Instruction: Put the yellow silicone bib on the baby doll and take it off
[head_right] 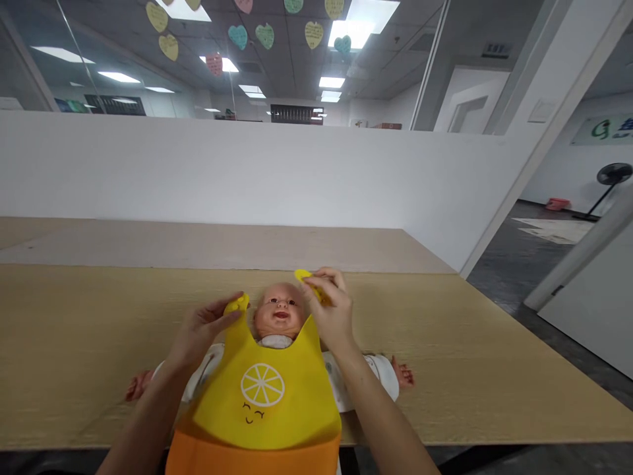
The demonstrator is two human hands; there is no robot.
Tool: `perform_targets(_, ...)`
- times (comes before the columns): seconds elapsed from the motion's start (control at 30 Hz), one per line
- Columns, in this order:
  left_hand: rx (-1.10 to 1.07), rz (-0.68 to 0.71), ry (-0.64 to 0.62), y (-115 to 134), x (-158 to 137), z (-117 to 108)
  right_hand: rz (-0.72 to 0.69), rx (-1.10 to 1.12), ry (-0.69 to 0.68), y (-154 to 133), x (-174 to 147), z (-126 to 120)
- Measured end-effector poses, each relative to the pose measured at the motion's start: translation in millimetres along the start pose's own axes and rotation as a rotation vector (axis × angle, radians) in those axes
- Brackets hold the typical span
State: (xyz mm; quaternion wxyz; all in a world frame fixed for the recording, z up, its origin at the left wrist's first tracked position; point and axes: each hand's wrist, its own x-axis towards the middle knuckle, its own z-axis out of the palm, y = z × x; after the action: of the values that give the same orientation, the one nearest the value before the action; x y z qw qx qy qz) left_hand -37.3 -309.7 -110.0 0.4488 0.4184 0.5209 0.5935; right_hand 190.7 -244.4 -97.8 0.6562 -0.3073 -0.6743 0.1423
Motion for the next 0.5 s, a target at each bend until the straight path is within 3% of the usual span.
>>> perform_targets(0.1, 0.001, 0.073, -0.141, 24, -17, 11, -0.187, 0.014, -0.225, -41, -2, 4)
perform_targets(0.2, 0.040, 0.181, -0.258, 35, -30, 17, -0.305, 0.026, -0.435, -61, -7, 14)
perform_targets(0.3, 0.149, 0.279, -0.219, 31, -37, 17, -0.341, 0.019, -0.537, -64, -14, 21)
perform_targets(0.4, 0.199, 0.331, -0.148, 25, -44, 16, -0.263, 0.042, -0.477, -65, -18, 20)
perform_targets(0.5, 0.234, 0.363, -0.112, 27, -54, 18, -0.071, 0.052, -0.482, -72, -17, 14)
